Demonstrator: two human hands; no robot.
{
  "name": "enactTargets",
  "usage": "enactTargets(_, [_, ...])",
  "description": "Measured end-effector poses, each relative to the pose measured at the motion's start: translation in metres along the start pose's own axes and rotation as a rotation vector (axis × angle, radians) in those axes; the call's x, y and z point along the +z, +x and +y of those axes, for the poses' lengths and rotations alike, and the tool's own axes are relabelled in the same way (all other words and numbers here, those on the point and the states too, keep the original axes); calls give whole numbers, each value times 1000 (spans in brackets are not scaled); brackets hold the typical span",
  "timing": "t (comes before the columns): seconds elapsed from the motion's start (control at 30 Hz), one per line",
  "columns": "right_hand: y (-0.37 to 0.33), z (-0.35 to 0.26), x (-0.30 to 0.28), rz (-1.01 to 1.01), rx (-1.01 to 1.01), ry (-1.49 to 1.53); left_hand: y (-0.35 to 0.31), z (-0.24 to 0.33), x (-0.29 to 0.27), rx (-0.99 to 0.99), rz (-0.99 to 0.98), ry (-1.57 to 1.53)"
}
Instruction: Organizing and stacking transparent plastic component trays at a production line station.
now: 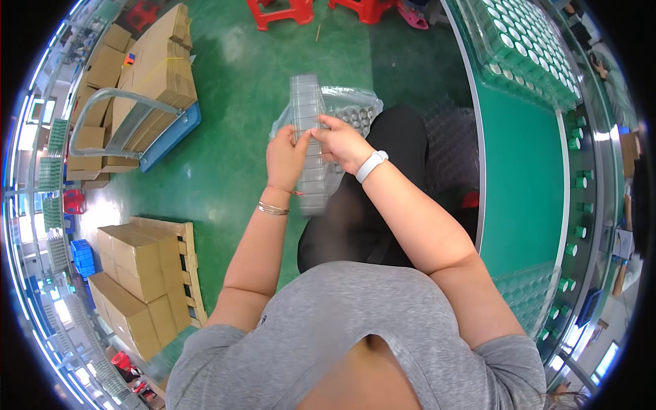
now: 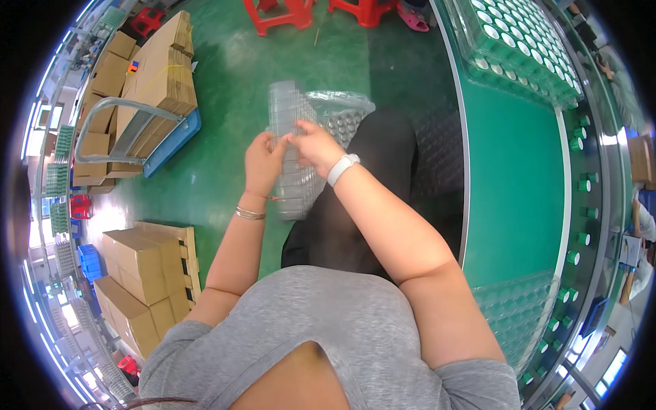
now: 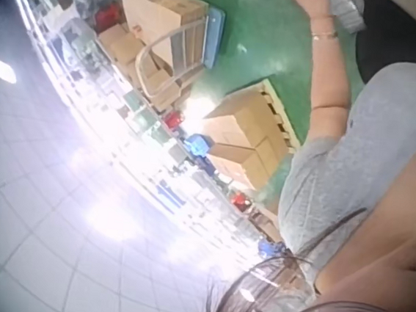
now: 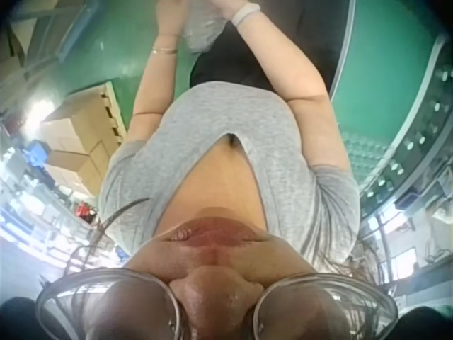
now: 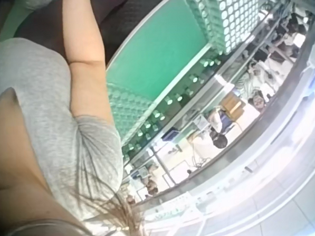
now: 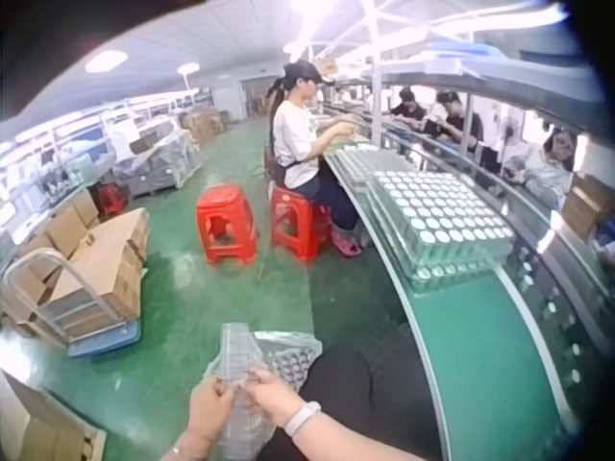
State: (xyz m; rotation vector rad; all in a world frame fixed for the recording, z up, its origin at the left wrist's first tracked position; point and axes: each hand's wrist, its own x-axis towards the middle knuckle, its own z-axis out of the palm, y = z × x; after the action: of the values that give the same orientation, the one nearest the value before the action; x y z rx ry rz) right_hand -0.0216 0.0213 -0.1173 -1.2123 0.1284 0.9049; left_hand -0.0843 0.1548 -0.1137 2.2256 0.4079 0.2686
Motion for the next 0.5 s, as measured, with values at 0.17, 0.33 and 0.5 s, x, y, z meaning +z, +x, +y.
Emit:
enactTargets(0.17, [-5,-2,6,-31,-50,-22,-6,-2,-1,-39,21,-151])
enactTargets(0.33, [-6,-5,5,-58,-123,-117,-2,-12,4,-54,63,-291])
enactTargets(0.5, [-9,-10,5,-4,-155,-203,-2,-6,0,-232,-22,-594])
